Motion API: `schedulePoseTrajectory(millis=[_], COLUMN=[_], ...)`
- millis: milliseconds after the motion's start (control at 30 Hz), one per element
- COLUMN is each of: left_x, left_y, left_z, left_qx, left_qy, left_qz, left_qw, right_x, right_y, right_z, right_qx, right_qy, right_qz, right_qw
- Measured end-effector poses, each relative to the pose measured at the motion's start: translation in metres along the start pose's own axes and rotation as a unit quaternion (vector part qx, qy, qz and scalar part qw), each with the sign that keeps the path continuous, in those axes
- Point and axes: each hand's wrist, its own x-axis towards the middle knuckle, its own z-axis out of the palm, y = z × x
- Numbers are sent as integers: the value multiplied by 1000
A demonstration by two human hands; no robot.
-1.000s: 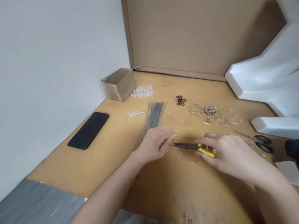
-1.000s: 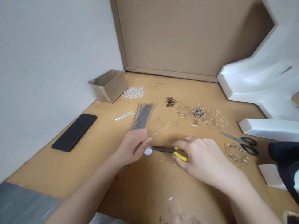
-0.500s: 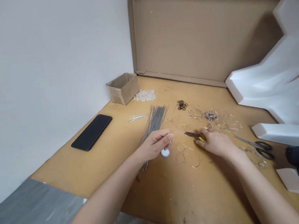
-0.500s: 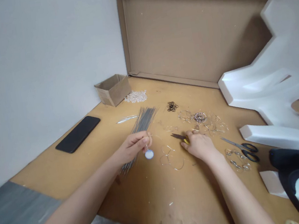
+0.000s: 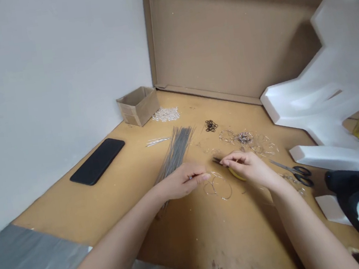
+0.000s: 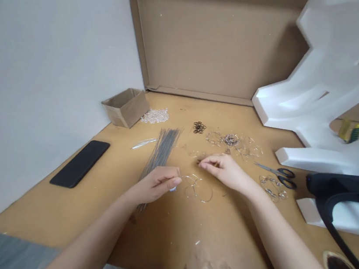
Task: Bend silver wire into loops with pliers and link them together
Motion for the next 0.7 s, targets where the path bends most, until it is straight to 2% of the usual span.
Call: schedulePoseTrajectory(millis=[67, 100, 167, 367, 467, 700], left_x=[0, 0, 1, 1, 0, 1], left_y=[-1, -2, -3, -7, -9, -13], left_z=[2, 3, 5, 7, 7, 11], left_qx=[10, 23, 72, 252, 306, 399], left_qy=[-10, -12, -8, 32, 59, 92], left_qz=[19, 28, 36, 44, 70, 118], left_qw=[1000, 999, 997, 966, 947, 904], right_x=[-7, -10, -15, -15, -15, -19], right_y=[-16, -23, -33, -38, -39, -41], right_z=[-1, 0, 3, 12, 12, 10], right_qx=[133, 173, 212, 239, 243, 259], right_qy=[-75, -109, -140, -102, -88, -106], right_qz=[6, 11, 23, 48, 43, 38], right_qw=[988, 979, 967, 965, 965, 959])
